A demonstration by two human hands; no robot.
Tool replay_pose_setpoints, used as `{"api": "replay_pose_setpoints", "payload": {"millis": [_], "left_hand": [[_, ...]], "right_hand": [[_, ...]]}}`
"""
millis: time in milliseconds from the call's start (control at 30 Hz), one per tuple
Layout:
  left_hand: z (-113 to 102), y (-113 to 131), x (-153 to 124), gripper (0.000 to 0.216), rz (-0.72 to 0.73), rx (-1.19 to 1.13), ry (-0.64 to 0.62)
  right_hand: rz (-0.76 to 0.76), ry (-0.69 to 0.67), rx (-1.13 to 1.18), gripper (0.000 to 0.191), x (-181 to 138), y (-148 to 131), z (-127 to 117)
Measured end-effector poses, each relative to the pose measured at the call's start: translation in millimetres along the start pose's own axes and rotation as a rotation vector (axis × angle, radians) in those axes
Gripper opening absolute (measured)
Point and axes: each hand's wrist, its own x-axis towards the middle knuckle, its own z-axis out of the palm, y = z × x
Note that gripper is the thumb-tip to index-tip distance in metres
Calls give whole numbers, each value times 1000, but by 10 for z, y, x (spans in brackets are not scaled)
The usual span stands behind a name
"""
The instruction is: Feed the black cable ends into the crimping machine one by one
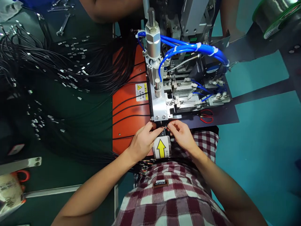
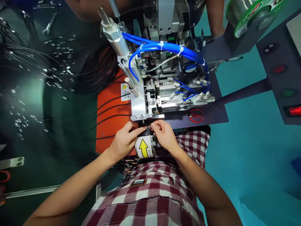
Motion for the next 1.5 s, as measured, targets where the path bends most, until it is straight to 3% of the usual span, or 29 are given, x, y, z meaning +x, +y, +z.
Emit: {"api": "replay_pose_setpoints", "payload": {"millis": [800, 1167, 1333, 1433, 1500], "left_hand": [[22, 16, -17, 31, -31, -4, -23], [25, 22, -18, 31, -44, 32, -33], [30, 27, -14, 31, 4, 81, -24], [33, 27, -15, 31, 23, 114, -27], [35, 25, -19, 31, 23, 116, -28]], "right_hand": [[37, 11, 89, 28, -18, -2, 37], [90, 117, 49, 26, -55, -56, 117], [131, 49, 126, 28, -62, -48, 129], [70, 155, -9, 24, -78, -36, 140], [68, 154, -14, 24, -78, -34, 138]]}}
